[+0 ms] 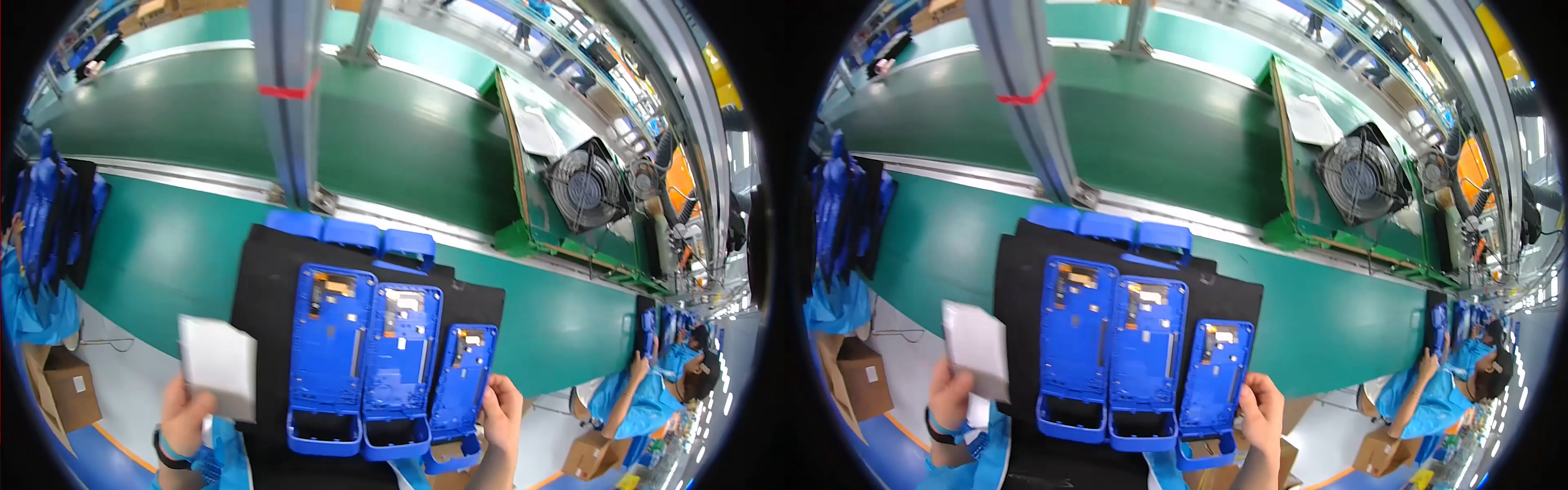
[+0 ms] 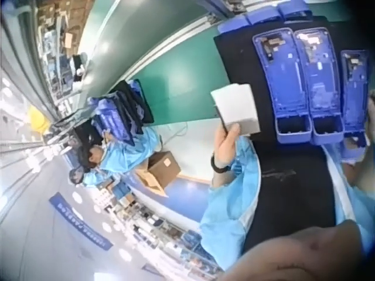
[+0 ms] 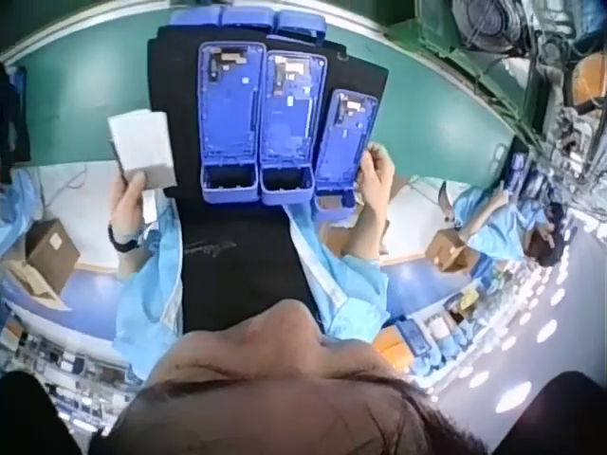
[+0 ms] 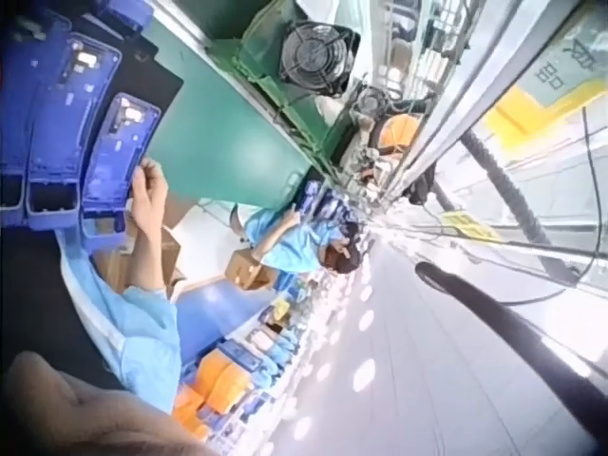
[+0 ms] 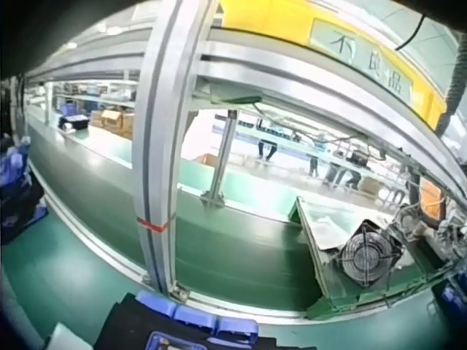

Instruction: The person peels adhesive pads from a sheet and attaches them onto the inside of plastic device casings on a tray, then moves the tray along the assembly line to repeat the process with a new batch of casings.

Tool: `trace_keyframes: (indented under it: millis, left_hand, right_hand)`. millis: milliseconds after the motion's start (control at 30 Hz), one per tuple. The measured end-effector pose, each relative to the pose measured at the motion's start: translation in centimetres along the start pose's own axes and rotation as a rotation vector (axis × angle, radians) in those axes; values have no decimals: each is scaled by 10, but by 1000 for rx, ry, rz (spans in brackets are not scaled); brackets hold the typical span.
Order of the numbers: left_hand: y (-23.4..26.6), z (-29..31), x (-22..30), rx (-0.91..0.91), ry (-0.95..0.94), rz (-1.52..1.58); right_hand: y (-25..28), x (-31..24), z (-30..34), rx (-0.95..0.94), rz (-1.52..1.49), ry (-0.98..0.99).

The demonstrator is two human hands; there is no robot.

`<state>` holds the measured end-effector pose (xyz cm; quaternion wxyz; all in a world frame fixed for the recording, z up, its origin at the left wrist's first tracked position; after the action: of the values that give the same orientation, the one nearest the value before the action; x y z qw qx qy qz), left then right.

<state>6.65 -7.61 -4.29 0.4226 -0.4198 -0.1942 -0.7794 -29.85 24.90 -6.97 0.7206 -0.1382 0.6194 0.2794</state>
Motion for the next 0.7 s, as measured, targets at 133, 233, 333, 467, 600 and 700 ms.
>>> trace_keyframes:
  millis: [133, 233, 333, 467, 600, 700]
  left_hand:
    - [-46, 14, 21, -268, 10, 116]
    - [-53, 21, 34, -368, -35, 153]
    - [-73, 25, 51, -441, -58, 189]
    - [-126, 16, 76, -620, 5, 152]
    - [-226, -1, 78, -1027, 104, -80]
    - [-314, -30, 42, -1195, 252, -145]
  right_hand:
    - [-11, -8, 6, 76, -149, 93]
    - [-7, -23, 16, 112, -179, 167]
    - [-3, -37, 21, 112, -279, 245]
    - [53, -35, 32, 193, -277, 272]
    - [142, 0, 64, 415, -214, 400]
    - [211, 58, 101, 533, -88, 432]
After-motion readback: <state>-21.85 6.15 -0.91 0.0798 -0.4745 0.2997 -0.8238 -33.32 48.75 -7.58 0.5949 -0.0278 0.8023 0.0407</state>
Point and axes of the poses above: each hand's wrist, its own z-axis away from the middle knuckle, its own y-axis out of the back of the hand, x = y × z, the point moved 9 cm from there along -z, towards the middle knuckle, and after that the axes turned 9 degrees about y, right-handed, at the moved point
